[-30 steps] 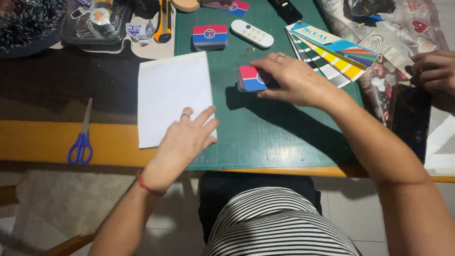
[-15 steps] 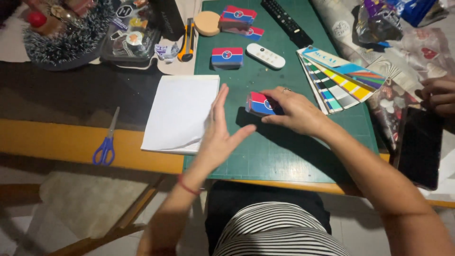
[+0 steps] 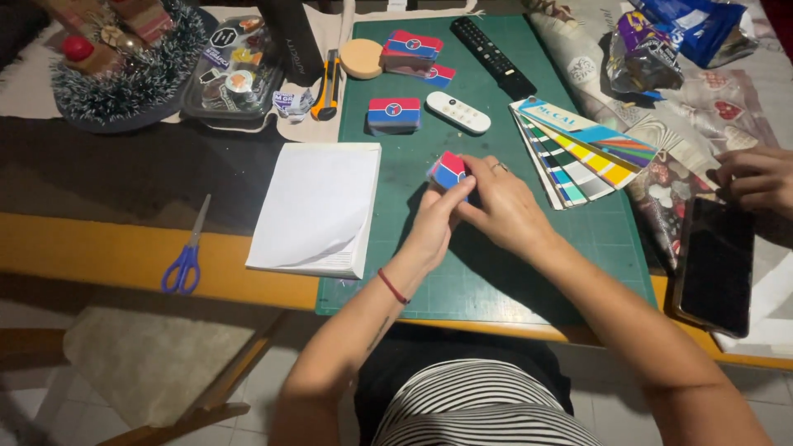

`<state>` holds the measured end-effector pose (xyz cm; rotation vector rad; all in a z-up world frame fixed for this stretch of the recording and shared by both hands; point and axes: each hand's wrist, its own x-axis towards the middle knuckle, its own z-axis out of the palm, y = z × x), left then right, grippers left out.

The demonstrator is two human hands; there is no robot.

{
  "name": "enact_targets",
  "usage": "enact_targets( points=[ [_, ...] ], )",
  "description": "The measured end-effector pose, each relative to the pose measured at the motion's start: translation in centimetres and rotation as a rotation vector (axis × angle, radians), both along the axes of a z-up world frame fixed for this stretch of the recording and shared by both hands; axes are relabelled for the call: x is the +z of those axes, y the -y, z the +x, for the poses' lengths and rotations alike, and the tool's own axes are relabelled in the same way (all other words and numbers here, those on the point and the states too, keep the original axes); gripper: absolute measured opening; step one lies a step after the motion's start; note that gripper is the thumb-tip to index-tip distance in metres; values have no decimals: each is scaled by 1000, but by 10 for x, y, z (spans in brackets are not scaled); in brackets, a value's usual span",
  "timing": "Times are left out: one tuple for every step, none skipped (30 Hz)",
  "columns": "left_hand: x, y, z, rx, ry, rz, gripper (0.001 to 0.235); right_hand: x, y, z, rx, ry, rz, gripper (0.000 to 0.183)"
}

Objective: The person organizes a stack of small, rectangular cards with a red and blue design on a green cutting mat. They repeatedly pick up the cards, separate them into smaller piles, and then gather them back together into a single stack.

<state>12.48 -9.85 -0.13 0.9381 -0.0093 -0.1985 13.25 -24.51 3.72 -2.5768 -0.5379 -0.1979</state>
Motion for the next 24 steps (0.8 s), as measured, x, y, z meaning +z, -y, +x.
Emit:
enact_targets(
  points=[
    [-1,0,5,1,1,-1,66,5,-3,-3,1,1,-1,78],
    [-3,-1,10,28,-39,3,61,10,-7,-6,-6,19,18,79],
    [-4,-2,15,56,-80,6,56,15,-11,-9,-12,36,37,79],
    [-11,-8,21,60,-80,4,56,20,-14,-12,-9,36,35,79],
    [-18,-14,27,64,-88,-1,49,24,-16,-15,-5,13,57,83],
    [-25,-19,33,68,-96,-6,43,28,-18,-19,0,-10,78,88],
    [-9,-23,26,69,-93,-7,43,32,-19,-21,1,-6,77,88],
    [8,-27,20,94,-97,15,39,37,-20,-23,-1,44,26,81],
    [25,-31,13,121,-103,36,36,41,-21,-25,-1,93,-25,74],
    [18,-31,14,124,-102,35,36,40,-20,-25,2,94,-26,74],
    [12,-30,16,126,-93,42,31,40,-20,-24,-17,88,-16,66],
    [5,-29,18,128,-84,49,26,39,-19,-24,-36,81,-5,58],
    [1,-30,20,128,-88,47,26,35,-17,-23,-36,77,-8,58],
    [-3,-30,22,107,-80,42,24,30,-14,-21,-60,32,53,61],
    [-8,-30,22,84,-74,36,22,24,-11,-21,-87,-17,113,65],
    [12,-30,13,81,-82,35,22,21,-10,-18,-90,-24,111,65],
    [31,-31,3,87,-71,49,21,18,-8,-17,-90,-56,151,66],
    [50,-32,-6,92,-61,62,21,14,-6,-15,-91,-89,192,68],
    [50,-34,-10,86,-79,62,21,10,-5,-14,-99,-107,190,68],
    [50,-36,-13,69,-86,75,25,6,-3,-12,-67,-166,263,68],
    [51,-38,-14,50,-86,87,29,4,-1,-7,-37,-218,337,68],
    [43,-38,-11,42,-97,87,29,-2,-1,-6,-46,-229,336,68],
    [36,-39,-8,30,-102,83,29,-7,-1,-3,-36,-280,404,71],
    [30,-39,-4,17,-107,79,29,-12,-1,0,-26,-330,471,74]
  ],
)
